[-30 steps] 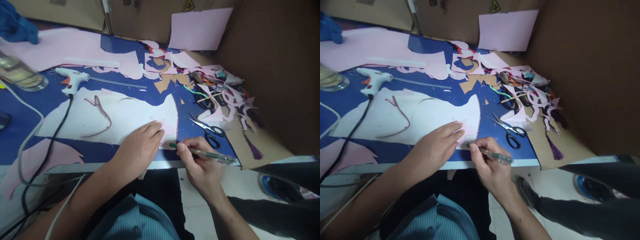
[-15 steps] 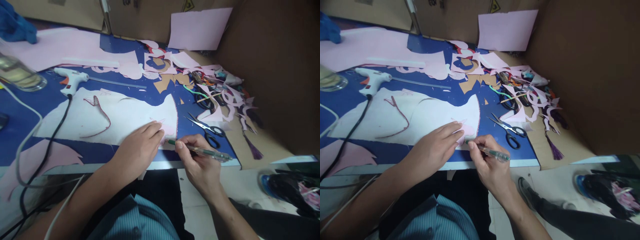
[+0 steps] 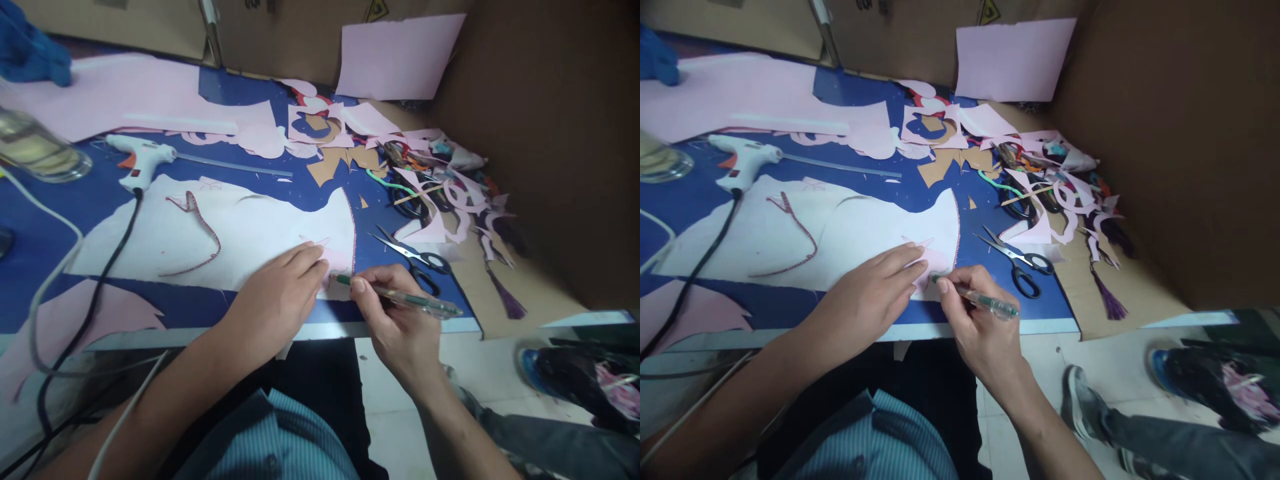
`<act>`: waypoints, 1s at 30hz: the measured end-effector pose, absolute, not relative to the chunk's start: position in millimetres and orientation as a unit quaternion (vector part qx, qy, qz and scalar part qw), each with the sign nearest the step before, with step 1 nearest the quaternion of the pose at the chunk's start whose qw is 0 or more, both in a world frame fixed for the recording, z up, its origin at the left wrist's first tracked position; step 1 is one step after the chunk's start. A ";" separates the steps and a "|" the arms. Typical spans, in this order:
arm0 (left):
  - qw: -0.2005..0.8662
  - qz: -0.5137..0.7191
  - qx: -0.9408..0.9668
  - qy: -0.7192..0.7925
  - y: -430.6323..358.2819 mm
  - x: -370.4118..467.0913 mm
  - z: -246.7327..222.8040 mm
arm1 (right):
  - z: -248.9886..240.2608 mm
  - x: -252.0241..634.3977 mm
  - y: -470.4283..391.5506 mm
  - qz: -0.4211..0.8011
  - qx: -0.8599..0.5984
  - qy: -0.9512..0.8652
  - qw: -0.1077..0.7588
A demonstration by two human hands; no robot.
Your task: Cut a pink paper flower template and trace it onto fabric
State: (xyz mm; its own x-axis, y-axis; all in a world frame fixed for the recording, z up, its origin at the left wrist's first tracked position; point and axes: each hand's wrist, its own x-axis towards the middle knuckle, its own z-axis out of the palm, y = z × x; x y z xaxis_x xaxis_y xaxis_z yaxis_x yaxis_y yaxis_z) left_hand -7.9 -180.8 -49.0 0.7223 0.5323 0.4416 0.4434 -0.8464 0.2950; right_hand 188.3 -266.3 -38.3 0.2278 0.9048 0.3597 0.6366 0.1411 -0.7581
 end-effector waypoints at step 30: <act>0.075 0.278 0.923 0.255 -180.3 -7.0 -49.0 | -43.4 190.5 -268.8 0.112 -0.649 -0.589 0.468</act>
State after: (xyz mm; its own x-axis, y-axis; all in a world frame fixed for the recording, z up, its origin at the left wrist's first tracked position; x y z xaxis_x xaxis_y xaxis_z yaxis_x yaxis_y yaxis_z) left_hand -7.0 -180.3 -49.0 0.7148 0.5128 0.4754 0.4295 -0.8585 0.2803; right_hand 190.5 -268.8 -43.4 0.2798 0.8697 0.4065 0.6598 0.1333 -0.7395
